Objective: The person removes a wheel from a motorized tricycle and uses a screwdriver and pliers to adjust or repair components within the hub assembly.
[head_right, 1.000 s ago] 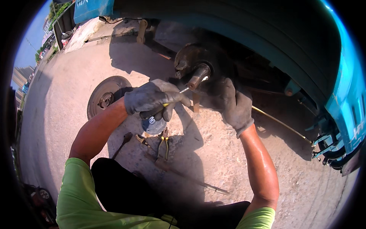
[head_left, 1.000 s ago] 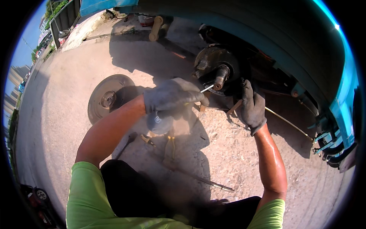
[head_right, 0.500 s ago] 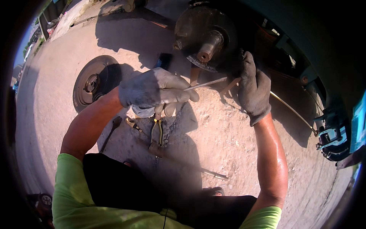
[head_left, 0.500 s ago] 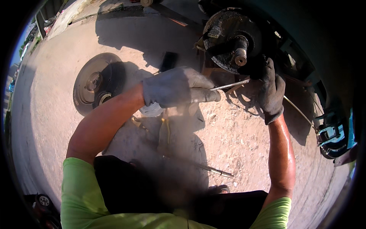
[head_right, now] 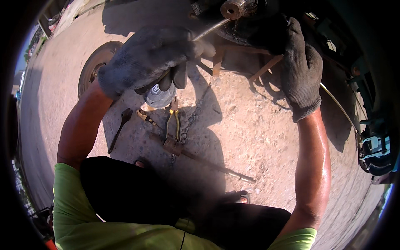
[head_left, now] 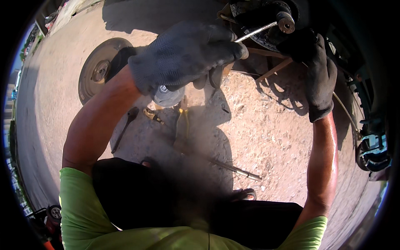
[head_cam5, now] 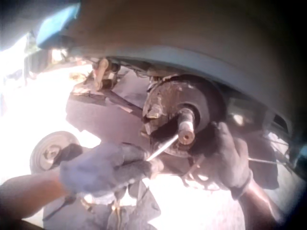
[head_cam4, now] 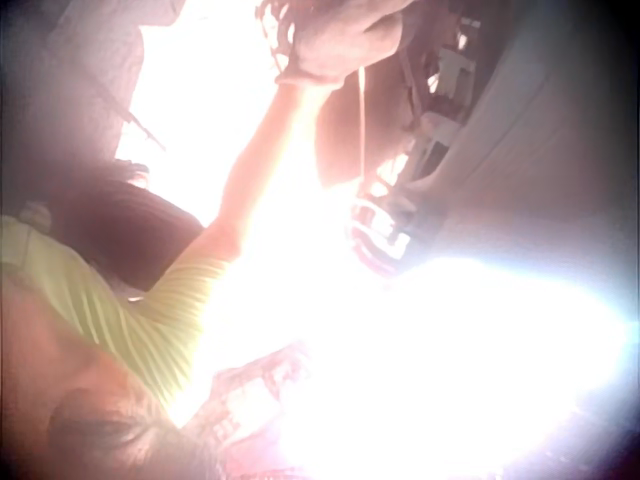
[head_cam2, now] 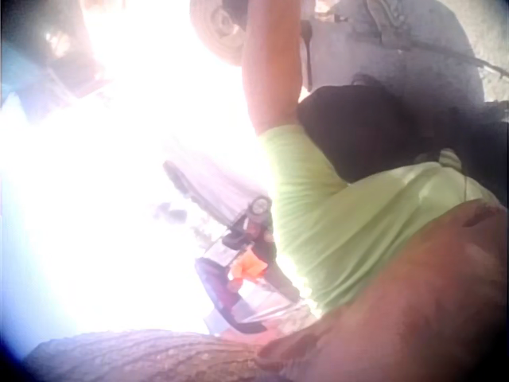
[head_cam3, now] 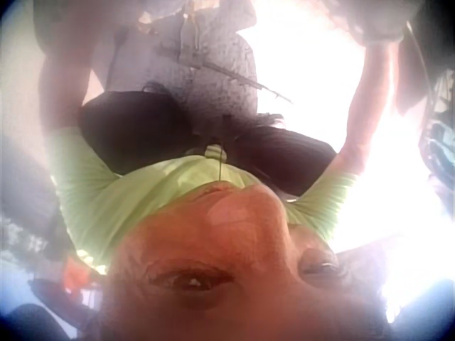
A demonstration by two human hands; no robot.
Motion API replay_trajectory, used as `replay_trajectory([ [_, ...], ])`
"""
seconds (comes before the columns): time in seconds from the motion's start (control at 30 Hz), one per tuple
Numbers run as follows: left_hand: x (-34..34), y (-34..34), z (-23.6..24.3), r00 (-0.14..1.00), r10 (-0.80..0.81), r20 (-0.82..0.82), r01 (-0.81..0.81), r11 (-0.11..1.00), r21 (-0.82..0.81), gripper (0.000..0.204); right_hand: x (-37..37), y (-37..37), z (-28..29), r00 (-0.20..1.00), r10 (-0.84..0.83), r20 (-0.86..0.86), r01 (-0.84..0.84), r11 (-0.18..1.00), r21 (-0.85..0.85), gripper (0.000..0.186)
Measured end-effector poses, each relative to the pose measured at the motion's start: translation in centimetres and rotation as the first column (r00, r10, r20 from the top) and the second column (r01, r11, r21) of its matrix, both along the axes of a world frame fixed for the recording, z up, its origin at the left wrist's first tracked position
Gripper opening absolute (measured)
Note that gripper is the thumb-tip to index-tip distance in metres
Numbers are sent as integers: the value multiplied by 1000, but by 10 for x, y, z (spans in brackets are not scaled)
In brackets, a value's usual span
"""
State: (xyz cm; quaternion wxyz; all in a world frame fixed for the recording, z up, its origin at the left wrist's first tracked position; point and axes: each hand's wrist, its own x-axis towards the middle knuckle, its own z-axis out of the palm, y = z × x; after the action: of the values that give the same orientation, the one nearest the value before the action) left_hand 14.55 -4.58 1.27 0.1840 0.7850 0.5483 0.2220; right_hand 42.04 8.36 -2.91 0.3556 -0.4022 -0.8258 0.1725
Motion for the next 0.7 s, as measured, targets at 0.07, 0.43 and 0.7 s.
replay_trajectory([
  [0.07,-11,6,-15,966,-73,-249,155,932,326,29,1,5,-2,999,38,0,-38,993,111,42],
  [0.43,-1,-5,3,901,36,-432,91,959,269,28,11,13,-12,983,22,180,-82,939,333,40],
  [0.7,-15,-18,29,712,101,-695,227,903,364,29,11,22,-14,965,13,261,-171,787,592,43],
])
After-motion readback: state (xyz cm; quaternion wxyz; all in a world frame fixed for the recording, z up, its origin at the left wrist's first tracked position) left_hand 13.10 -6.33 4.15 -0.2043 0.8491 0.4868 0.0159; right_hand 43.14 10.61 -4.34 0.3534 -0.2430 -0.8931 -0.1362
